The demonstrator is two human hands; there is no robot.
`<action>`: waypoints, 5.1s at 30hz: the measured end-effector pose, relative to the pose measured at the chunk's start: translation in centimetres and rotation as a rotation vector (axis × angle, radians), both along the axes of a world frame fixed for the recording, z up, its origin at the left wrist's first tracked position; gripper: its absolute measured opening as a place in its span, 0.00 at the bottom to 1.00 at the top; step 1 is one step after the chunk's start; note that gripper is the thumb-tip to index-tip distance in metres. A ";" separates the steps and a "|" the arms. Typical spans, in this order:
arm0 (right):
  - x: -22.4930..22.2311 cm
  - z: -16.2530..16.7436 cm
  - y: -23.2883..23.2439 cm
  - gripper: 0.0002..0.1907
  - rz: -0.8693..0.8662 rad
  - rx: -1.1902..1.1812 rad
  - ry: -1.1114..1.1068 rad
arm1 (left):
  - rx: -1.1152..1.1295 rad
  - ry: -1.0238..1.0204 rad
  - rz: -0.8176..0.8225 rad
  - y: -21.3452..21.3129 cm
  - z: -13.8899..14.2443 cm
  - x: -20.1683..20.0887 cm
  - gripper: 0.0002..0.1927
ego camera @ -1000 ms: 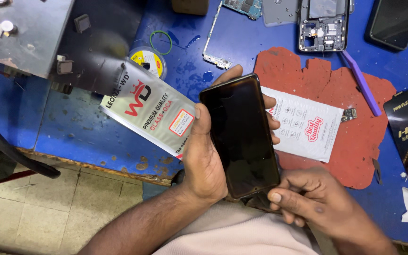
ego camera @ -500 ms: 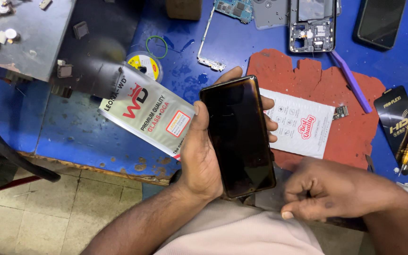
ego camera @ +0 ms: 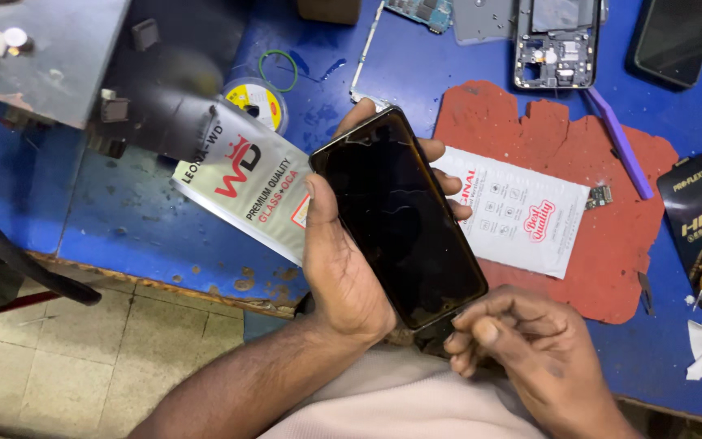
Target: The person holds a black smartphone with a cracked screen and repeatedly taps and rubs the display with a finger. The person rotates the phone to view different angles and briefly picks up a small component from the table before returning to the phone. The phone remains off throughout the clip.
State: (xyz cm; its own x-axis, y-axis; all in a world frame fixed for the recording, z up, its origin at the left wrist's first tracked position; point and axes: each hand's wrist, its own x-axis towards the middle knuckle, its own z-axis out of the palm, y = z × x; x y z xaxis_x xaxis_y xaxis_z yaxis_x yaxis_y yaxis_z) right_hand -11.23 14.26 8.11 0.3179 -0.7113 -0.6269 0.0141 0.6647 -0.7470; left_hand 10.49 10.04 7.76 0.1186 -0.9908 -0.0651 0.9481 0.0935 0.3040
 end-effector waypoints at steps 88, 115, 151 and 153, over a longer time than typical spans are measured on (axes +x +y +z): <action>-1.3 0.3 -3.1 0.06 0.334 0.056 0.302 | 0.025 -0.185 -0.144 0.4 0.0 0.2 0.43; -2.9 -0.7 -2.6 0.08 0.295 -0.030 0.188 | 0.054 -0.148 -0.096 0.4 -0.1 0.1 0.41; -2.6 -0.8 -3.0 0.38 0.343 -0.254 -0.108 | 0.083 -0.286 -0.215 0.2 0.6 0.0 0.43; -2.7 -0.8 -2.9 0.37 0.369 -0.242 -0.086 | 0.084 -0.290 -0.212 0.2 0.6 0.0 0.43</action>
